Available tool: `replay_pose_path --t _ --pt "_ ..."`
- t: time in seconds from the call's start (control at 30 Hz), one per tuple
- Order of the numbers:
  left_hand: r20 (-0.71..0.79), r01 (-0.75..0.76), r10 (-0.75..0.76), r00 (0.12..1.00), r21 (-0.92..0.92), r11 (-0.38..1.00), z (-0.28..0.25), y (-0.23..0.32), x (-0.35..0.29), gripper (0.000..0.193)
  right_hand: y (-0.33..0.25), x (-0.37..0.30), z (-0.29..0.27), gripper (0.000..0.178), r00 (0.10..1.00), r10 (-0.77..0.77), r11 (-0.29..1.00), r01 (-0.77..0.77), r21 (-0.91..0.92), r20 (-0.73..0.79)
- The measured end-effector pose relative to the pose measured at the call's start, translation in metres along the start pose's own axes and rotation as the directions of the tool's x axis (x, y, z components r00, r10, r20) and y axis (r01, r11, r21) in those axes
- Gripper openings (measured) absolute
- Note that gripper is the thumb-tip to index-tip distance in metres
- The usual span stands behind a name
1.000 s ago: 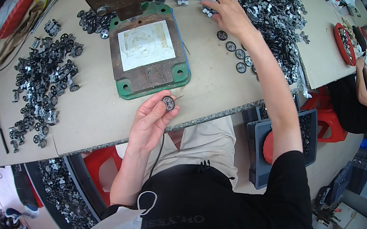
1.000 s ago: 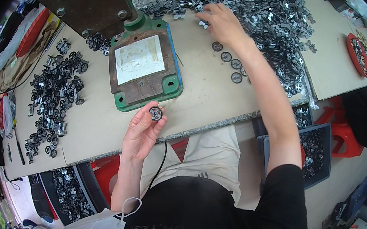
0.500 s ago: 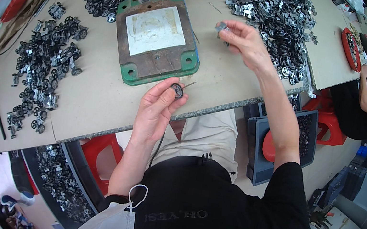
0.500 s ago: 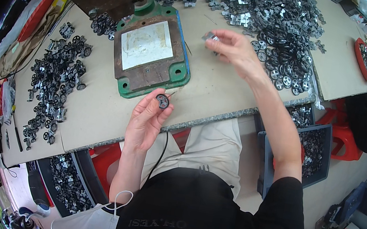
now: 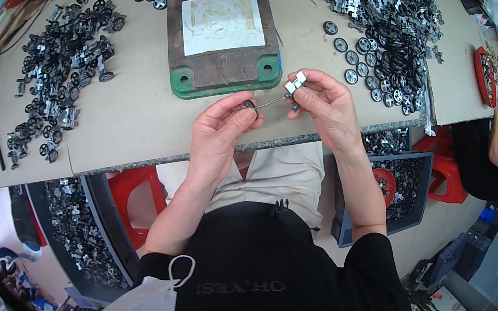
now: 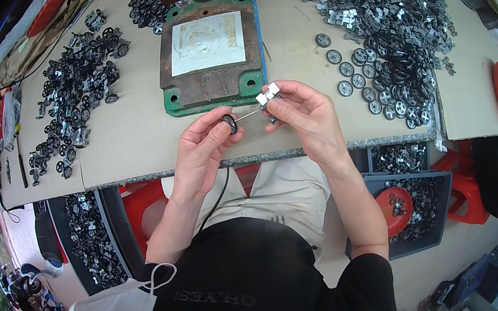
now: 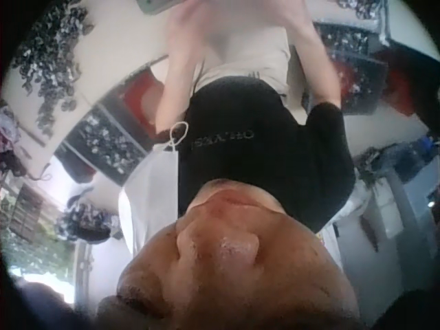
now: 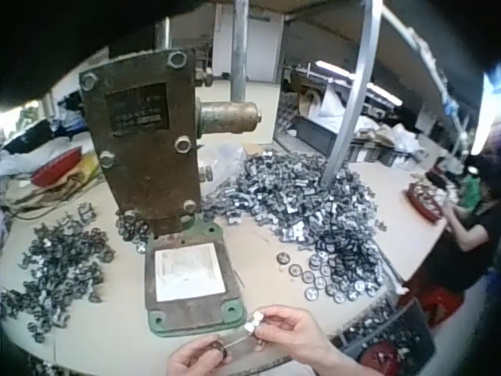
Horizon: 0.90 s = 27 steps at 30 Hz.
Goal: The person assembles small circular plastic components and metal rings by hand, then uses a manual press to join them.
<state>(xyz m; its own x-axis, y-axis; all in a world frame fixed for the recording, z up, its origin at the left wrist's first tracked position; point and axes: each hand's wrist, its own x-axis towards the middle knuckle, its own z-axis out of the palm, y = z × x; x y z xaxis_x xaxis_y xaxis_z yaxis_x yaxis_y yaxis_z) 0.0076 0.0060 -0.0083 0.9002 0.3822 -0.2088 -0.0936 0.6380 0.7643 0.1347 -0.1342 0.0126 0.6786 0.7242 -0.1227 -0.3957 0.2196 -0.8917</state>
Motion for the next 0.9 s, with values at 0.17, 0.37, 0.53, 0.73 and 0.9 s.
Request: replay_pose_path --t 0.17,0.37,0.53,0.73,0.9 --pt "-0.015 -0.009 0.009 1.000 0.000 1.000 0.000 0.000 -0.001 0.027 0.004 -0.002 0.001 0.026 1.000 -0.025 0.999 0.025 0.023 -0.009" --pt "-0.038 -0.017 0.018 0.999 0.032 0.999 0.002 0.002 -0.003 0.027 0.007 -0.005 0.008 0.025 0.990 -0.136 0.990 0.133 -0.051 -0.047" --pt "-0.058 -0.064 0.068 0.996 0.066 0.996 0.004 0.001 -0.005 0.028 0.007 -0.006 0.011 0.025 0.989 -0.121 0.989 0.112 -0.093 -0.091" --pt "-0.066 -0.059 0.063 0.996 0.057 0.997 0.005 0.002 -0.006 0.029 0.004 -0.007 0.012 0.024 0.991 -0.092 0.994 0.086 -0.062 -0.101" --pt "-0.050 -0.063 0.066 0.997 0.047 0.997 0.005 0.003 -0.006 0.027 0.007 -0.007 0.012 0.024 0.983 -0.168 0.980 0.159 -0.117 -0.074"
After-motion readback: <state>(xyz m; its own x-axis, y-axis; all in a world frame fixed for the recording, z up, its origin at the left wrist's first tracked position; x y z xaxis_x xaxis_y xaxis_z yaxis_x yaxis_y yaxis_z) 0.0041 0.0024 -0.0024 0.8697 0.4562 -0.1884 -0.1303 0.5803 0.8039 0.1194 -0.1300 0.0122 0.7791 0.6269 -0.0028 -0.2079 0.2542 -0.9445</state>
